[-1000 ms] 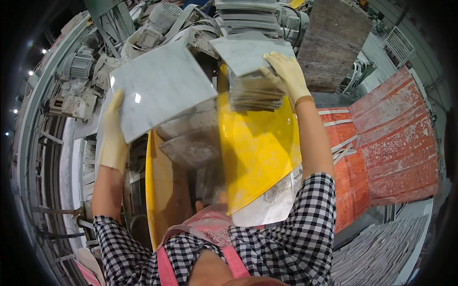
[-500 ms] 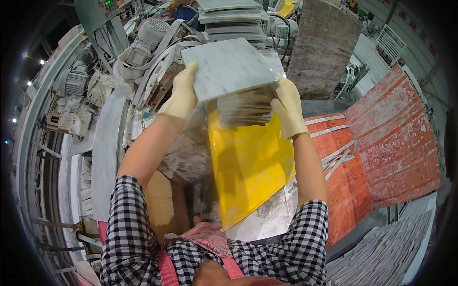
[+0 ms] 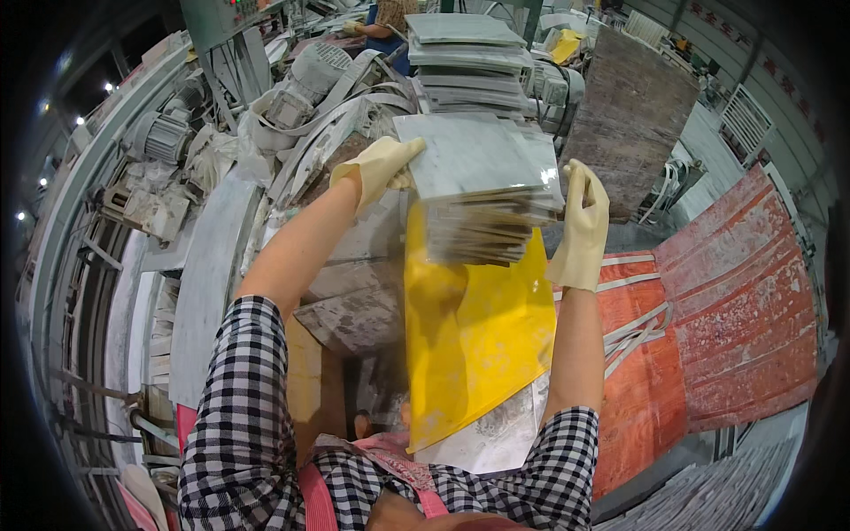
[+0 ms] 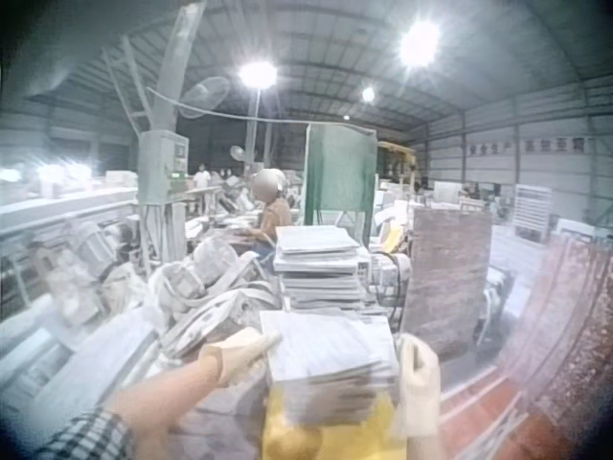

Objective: The person repeatedly picks up rectangular tiles from a conveyor belt and stacks them onto a yellow tray. The person wears gloves and an apron while performing this repetitive stacking task in a factory setting.

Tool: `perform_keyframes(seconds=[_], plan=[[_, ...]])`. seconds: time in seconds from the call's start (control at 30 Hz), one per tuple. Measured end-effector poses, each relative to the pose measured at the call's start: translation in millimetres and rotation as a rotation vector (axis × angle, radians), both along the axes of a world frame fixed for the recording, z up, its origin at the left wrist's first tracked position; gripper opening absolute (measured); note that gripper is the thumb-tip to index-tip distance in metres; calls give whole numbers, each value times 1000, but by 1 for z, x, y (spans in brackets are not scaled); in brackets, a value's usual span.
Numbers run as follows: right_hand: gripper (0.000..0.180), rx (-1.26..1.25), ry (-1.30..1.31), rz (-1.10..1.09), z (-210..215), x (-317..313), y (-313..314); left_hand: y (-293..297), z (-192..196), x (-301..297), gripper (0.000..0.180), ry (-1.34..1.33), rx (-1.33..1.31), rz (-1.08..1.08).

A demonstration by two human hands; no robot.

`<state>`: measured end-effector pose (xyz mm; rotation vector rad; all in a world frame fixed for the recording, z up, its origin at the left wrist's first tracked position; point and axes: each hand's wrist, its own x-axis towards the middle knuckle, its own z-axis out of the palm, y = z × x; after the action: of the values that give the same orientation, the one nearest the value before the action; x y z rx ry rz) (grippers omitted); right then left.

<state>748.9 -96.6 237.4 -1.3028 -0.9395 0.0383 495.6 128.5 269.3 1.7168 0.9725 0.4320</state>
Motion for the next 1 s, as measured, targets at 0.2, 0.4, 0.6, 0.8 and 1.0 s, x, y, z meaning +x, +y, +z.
perform_keyframes(seconds=[0.2, 0.4, 0.6, 0.8, 1.0], plan=[[77, -363, 140, 79, -47, 50, 62, -21, 10, -1, 69, 308, 263, -41], [62, -230, 251, 201, -48, 52, 36, -22, -15, 18, 59, -122, 126, -68], [52, -151, 473, 218, -32, 30, 33, -7, -32, 54, 54, -193, -36, -26], [52, -179, 448, 253, -22, 33, 23, -27, -33, 58, 66, -340, -57, -69], [63, -286, 551, 321, -1, 39, 10, -30, -28, 56, 71, -322, 22, -143]])
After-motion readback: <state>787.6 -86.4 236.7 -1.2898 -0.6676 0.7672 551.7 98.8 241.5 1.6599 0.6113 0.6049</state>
